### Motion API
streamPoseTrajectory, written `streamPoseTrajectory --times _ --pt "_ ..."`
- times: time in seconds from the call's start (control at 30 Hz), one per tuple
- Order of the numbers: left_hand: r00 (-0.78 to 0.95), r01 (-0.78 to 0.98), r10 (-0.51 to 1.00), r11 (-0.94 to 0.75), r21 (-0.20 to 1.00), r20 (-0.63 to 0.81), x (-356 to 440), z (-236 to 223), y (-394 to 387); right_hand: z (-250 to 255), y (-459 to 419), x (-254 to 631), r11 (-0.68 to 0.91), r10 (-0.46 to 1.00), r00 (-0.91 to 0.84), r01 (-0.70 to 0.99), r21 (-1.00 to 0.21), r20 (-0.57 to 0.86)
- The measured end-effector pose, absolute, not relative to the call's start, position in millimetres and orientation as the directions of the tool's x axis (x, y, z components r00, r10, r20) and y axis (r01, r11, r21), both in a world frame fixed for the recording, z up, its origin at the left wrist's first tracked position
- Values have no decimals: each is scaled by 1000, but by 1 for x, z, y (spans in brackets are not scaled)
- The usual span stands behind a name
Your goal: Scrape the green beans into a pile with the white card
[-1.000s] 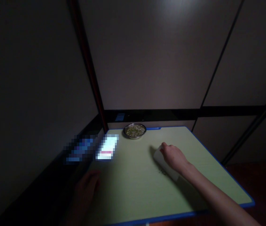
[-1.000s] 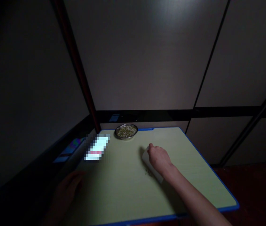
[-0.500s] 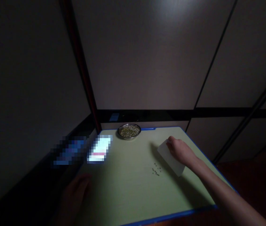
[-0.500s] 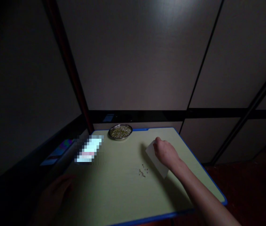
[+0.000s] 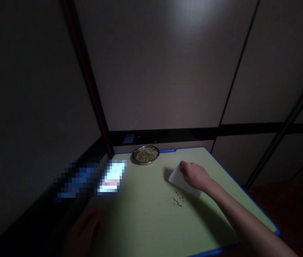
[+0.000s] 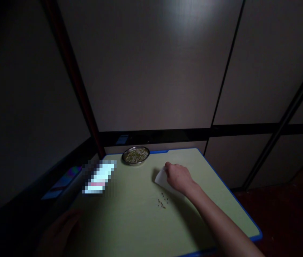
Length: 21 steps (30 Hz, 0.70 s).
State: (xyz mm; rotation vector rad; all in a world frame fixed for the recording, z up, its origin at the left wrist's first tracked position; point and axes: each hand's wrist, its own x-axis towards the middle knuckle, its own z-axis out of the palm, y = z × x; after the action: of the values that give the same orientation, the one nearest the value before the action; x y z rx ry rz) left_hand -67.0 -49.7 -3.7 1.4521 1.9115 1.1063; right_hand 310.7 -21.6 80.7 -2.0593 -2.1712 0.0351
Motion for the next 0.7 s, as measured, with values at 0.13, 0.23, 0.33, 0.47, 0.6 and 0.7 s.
streamPoseTrajectory --times 0.13,0.23,0.33,0.47,0.6,0.7 --pt "-312 493 950 154 856 9 -69 -5 -49 86 -23 315 215 976 -204 963 -160 80" --pt "-319 493 948 164 854 2 -71 -9 -48 83 -24 317 337 941 -324 923 -188 97" --pt "-327 471 945 180 864 -18 -74 -16 -45 76 -21 315 376 924 -361 916 -139 125" --pt "-311 468 950 163 869 -11 -79 -27 -41 67 -11 305 377 916 -365 925 -47 165" --pt "-332 454 943 184 872 -26 -79 -26 -41 61 -2 298 380 915 -372 925 -19 156" --pt "-322 456 947 163 875 -8 -75 -18 -46 57 1 299 385 914 -381 923 3 140"
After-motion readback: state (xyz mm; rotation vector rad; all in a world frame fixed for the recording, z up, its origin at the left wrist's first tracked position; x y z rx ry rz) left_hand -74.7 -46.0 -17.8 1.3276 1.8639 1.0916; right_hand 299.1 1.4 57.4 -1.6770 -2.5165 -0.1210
